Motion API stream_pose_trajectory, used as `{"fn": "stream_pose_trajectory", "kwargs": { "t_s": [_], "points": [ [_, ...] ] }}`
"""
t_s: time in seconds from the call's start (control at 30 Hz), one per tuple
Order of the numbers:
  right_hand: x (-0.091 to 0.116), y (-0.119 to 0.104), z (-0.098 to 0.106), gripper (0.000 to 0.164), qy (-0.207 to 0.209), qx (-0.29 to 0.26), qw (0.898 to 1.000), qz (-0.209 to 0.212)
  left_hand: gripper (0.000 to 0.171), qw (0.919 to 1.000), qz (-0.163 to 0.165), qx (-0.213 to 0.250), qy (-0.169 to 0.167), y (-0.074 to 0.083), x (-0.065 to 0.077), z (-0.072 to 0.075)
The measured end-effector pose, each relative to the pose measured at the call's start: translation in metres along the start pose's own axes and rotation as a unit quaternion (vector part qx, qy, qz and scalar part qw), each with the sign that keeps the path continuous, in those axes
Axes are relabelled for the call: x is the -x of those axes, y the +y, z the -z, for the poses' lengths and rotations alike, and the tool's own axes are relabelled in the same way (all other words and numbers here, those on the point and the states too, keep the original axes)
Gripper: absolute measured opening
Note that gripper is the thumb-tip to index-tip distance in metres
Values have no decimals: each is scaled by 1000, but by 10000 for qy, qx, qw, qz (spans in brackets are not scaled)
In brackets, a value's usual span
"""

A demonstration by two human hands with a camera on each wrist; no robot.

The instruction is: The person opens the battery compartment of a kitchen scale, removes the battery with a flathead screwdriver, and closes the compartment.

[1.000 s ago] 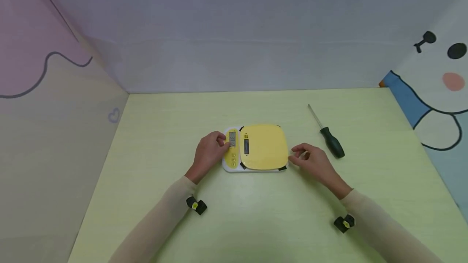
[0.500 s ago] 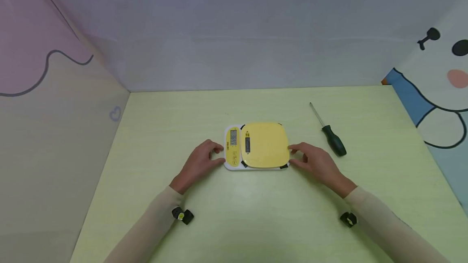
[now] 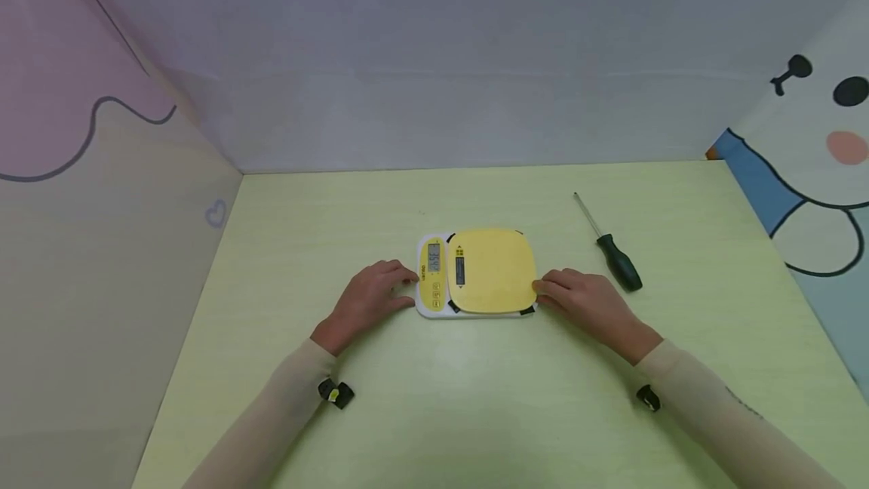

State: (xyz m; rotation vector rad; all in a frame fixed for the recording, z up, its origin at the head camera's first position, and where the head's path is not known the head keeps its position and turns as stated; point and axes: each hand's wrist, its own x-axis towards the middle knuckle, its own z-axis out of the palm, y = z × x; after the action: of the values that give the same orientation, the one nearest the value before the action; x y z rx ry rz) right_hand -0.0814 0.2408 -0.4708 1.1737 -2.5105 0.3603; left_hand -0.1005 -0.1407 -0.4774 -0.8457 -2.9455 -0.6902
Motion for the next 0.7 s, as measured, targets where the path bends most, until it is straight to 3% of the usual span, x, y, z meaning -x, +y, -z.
{"fn": "stream_pose_trajectory", "kwargs": {
  "t_s": [0.23, 0.33, 0.47, 0.6, 0.7],
  "points": [
    [-3, 2, 3, 31, -137, 359, 9978, 538, 40, 9994, -148, -147, -287, 0, -3, -1],
    [-1, 5, 2, 17, -158, 479, 9961, 728, 39, 9989, -150, -154, -421, 0, -5, -2],
    [4, 9, 1, 39, -256, 622, 9947, 772, 38, 9988, -128, -87, -455, 2, -5, -3],
    [6, 11, 1, 29, -221, 723, 9939, 804, 38, 9992, -168, -66, -353, 4, -4, -2],
    [5, 12, 2, 37, -36, 792, 9925, 933, 38, 9994, -145, 0, -329, 4, -3, -1]
  ]
}}
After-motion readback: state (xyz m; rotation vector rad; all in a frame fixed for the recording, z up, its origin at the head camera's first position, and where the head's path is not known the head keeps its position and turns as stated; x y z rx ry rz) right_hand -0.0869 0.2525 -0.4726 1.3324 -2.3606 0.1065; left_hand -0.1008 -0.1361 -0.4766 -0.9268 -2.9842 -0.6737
